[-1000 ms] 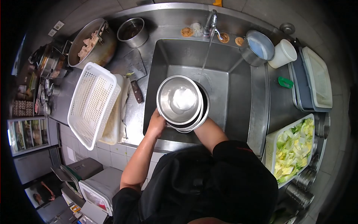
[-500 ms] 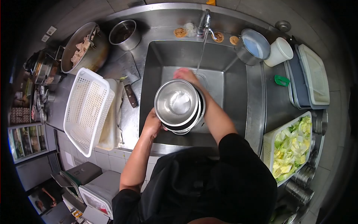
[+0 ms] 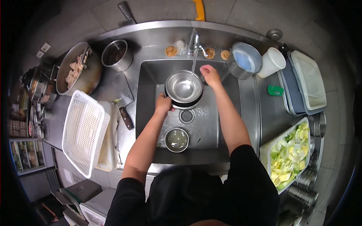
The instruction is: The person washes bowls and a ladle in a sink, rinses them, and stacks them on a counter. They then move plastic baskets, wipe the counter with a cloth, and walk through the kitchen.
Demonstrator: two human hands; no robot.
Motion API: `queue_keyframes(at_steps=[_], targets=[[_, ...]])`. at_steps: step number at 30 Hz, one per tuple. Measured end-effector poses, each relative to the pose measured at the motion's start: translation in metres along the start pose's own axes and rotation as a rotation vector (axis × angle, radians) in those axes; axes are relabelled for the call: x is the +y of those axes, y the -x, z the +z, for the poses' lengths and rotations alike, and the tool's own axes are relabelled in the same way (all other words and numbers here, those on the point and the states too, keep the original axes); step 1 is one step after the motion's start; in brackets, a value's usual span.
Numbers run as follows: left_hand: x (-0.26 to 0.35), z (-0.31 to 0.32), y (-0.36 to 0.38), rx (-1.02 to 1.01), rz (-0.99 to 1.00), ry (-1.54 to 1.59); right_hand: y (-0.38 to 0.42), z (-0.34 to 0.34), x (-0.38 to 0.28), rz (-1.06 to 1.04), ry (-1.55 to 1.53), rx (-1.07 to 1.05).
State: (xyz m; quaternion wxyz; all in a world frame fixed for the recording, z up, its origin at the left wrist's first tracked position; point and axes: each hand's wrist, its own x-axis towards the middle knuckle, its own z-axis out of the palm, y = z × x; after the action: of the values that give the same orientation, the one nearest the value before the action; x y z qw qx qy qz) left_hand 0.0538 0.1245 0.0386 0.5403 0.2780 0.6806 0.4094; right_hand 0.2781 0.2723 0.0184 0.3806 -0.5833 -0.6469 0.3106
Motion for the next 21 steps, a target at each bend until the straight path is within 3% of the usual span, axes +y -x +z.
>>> queue_keyframes(at_steps=[3, 9, 11, 12, 14, 18, 21], targets=[[0.016, 0.017, -0.016, -0.020, 0.017, -0.027, 0.003, -0.037, -0.010, 0.124, -0.053, 0.041], [0.030, 0.025, -0.016, -0.055, 0.017, -0.049, -0.046, -0.046, 0.012, 0.113, -0.148, 0.223], [0.029, 0.021, -0.011, -0.059, 0.011, -0.044, -0.067, -0.034, 0.031, 0.251, 0.011, 0.159], [0.028, 0.019, -0.008, -0.053, 0.030, -0.032, -0.061, -0.035, 0.010, 0.251, 0.011, 0.152], [0.030, 0.017, -0.002, -0.040, 0.047, -0.015, -0.058, -0.038, -0.036, 0.513, -0.306, -0.162], [0.028, 0.007, 0.005, -0.003, 0.061, -0.058, -0.087, -0.031, -0.054, 0.433, -0.593, -0.306], [0.022, -0.002, 0.007, 0.028, 0.079, -0.081, -0.076, -0.031, -0.066, 0.327, -0.559, -0.269]])
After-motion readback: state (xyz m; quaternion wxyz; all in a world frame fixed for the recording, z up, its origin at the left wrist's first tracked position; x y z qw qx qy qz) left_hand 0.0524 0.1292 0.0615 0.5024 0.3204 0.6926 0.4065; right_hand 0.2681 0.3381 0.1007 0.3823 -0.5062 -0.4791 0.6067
